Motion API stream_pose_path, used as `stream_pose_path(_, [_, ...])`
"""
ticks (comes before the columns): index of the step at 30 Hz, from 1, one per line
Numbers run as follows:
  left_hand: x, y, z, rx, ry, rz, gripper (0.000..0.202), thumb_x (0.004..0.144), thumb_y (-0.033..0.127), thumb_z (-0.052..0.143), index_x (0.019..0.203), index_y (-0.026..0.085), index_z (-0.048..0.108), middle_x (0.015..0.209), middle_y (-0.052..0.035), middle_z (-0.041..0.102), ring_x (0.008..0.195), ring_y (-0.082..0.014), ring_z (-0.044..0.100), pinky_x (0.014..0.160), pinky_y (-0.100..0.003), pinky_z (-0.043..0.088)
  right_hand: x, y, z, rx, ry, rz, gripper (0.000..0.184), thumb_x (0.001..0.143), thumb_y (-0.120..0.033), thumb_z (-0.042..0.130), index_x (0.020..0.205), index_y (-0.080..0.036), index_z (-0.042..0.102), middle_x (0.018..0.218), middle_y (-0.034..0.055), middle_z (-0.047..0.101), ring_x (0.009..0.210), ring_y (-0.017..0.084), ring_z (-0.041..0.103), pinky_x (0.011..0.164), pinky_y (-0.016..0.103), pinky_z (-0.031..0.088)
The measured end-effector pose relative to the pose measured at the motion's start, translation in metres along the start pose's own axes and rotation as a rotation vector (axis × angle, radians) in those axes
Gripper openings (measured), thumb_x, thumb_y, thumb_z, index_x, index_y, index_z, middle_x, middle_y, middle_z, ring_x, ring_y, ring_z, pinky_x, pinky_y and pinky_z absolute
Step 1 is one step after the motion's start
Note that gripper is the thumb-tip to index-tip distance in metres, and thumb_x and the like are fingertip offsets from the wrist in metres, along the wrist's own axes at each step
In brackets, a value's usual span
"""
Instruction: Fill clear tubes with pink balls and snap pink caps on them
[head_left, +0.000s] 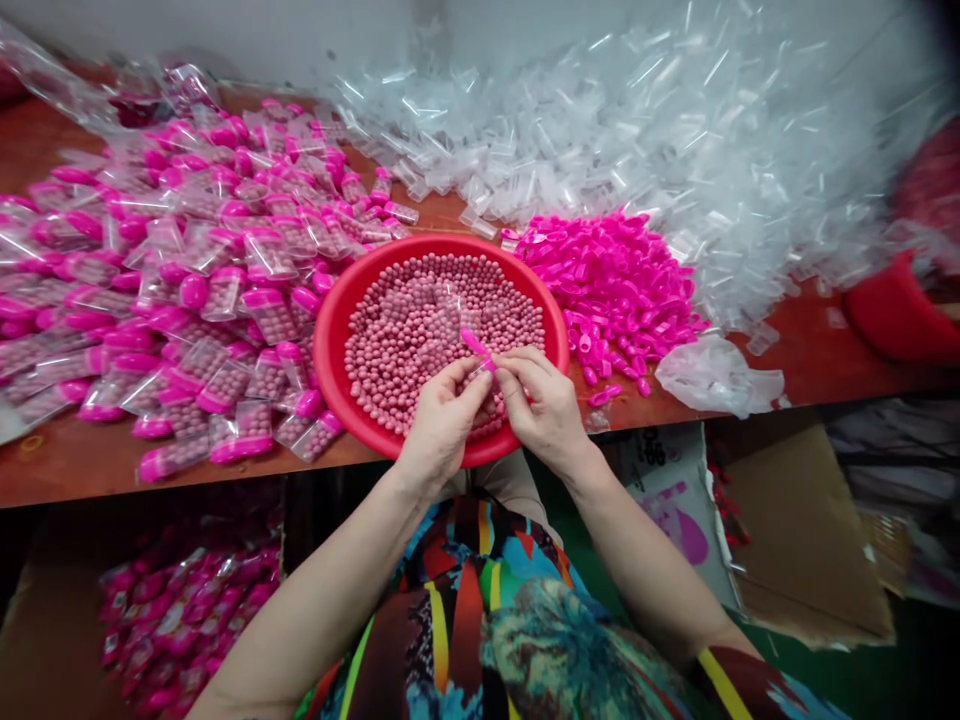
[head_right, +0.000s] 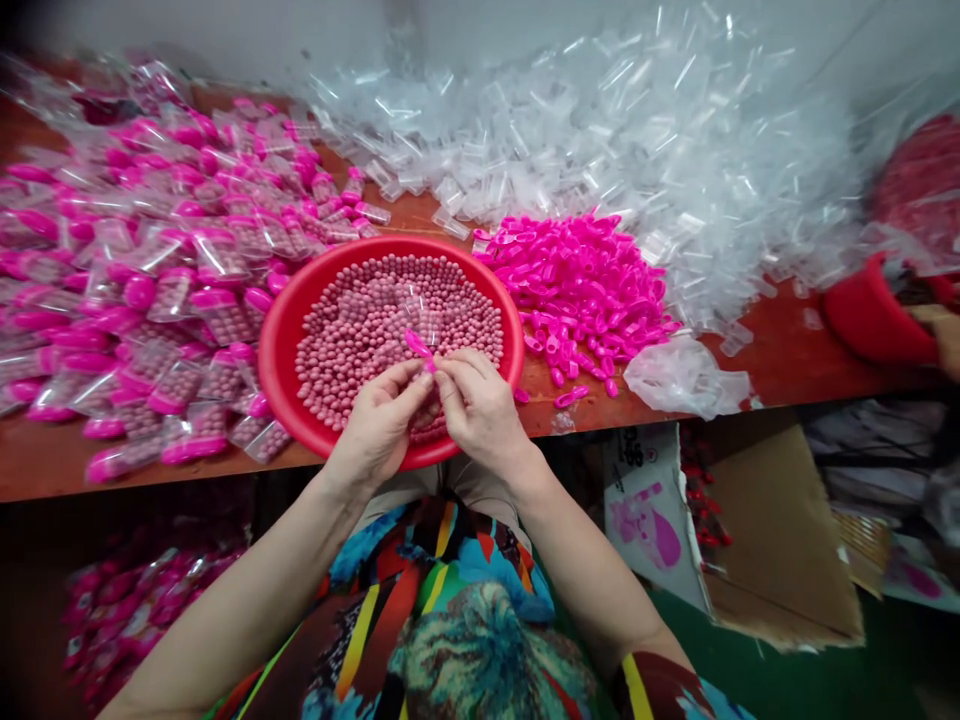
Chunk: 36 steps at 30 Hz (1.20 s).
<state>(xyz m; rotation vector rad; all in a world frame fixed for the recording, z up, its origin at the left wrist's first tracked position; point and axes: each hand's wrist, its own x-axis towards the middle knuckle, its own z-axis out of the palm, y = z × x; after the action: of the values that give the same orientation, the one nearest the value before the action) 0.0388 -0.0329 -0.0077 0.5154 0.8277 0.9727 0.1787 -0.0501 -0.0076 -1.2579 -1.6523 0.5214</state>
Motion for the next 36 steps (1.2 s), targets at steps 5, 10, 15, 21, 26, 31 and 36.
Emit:
stream_pose_path(5, [-0.009, 0.015, -0.001, 0.161, -0.33, -0.193, 0.031, 0.073, 0.034, 0.083, 0.094, 0.013, 0.074, 0.066, -0.0007, 0.062, 0.053, -0.0065, 0.049, 0.049, -0.019, 0.034, 0.029, 0.018, 0.0, 0.535, 0.023, 0.439, 0.029, 0.094, -0.046, 0.058, 0.092, -0.022, 0.073, 0.087, 0.0032, 0.07, 0.082, 0.016, 0.065, 0.079, 0.032, 0.055])
stream_pose_path(10, [-0.008, 0.015, -0.003, 0.291, -0.41, -0.285, 0.032, 0.071, 0.034, 0.084, 0.093, 0.012, 0.076, 0.067, -0.0038, 0.065, 0.052, -0.0068, 0.047, 0.048, -0.021, 0.029, 0.07, 0.022, 0.008, 0.745, -0.569, 0.647, 0.055, 0.087, -0.068, 0.056, 0.094, -0.017, 0.075, 0.082, 0.0069, 0.073, 0.073, 0.017, 0.066, 0.069, 0.033, 0.058])
stream_pose_path(15, [0.002, 0.01, -0.002, 0.083, -0.18, -0.222, 0.025, 0.068, 0.029, 0.085, 0.082, 0.012, 0.073, 0.066, -0.002, 0.06, 0.05, -0.0055, 0.045, 0.044, -0.019, 0.026, 0.061, 0.009, -0.002, 0.602, -0.476, 0.522, 0.049, 0.086, -0.065, 0.062, 0.1, -0.02, 0.075, 0.101, 0.0057, 0.076, 0.098, 0.02, 0.07, 0.091, 0.036, 0.058])
stream_pose_path(21, [0.008, 0.007, -0.003, -0.004, -0.185, -0.244, 0.022, 0.07, 0.024, 0.084, 0.076, 0.01, 0.069, 0.062, -0.0001, 0.054, 0.045, -0.0025, 0.037, 0.039, -0.018, 0.018, 0.042, 0.003, 0.019, 0.555, -0.237, 0.597, 0.064, 0.089, -0.077, 0.044, 0.096, -0.019, 0.071, 0.085, 0.0057, 0.073, 0.085, 0.019, 0.07, 0.083, 0.033, 0.059])
stream_pose_path(26, [0.002, 0.009, -0.005, -0.012, -0.177, -0.209, 0.023, 0.071, 0.026, 0.084, 0.079, 0.01, 0.069, 0.063, 0.0014, 0.053, 0.045, -0.0018, 0.038, 0.04, -0.016, 0.02, 0.043, 0.002, 0.026, 0.505, -0.272, 0.485, 0.066, 0.093, -0.075, 0.033, 0.11, -0.022, 0.068, 0.084, 0.0031, 0.069, 0.084, 0.017, 0.068, 0.081, 0.031, 0.057])
stream_pose_path(31, [-0.001, 0.01, -0.001, 0.024, -0.105, -0.156, 0.023, 0.074, 0.027, 0.082, 0.088, 0.012, 0.072, 0.063, 0.0016, 0.057, 0.048, -0.0039, 0.046, 0.042, -0.016, 0.027, 0.047, 0.018, 0.029, 0.472, -0.247, 0.51, 0.071, 0.092, -0.078, 0.028, 0.117, -0.023, 0.065, 0.089, 0.0043, 0.07, 0.085, 0.017, 0.067, 0.079, 0.031, 0.056])
stream_pose_path(36, [0.008, 0.009, 0.001, -0.107, 0.046, -0.082, 0.022, 0.072, 0.021, 0.082, 0.091, 0.013, 0.077, 0.085, -0.0039, 0.074, 0.075, -0.0106, 0.065, 0.068, -0.019, 0.05, 0.041, 0.015, 0.012, 0.311, -0.024, 0.386, 0.065, 0.096, -0.071, 0.029, 0.128, -0.023, 0.059, 0.111, 0.0085, 0.07, 0.101, 0.02, 0.068, 0.094, 0.037, 0.054])
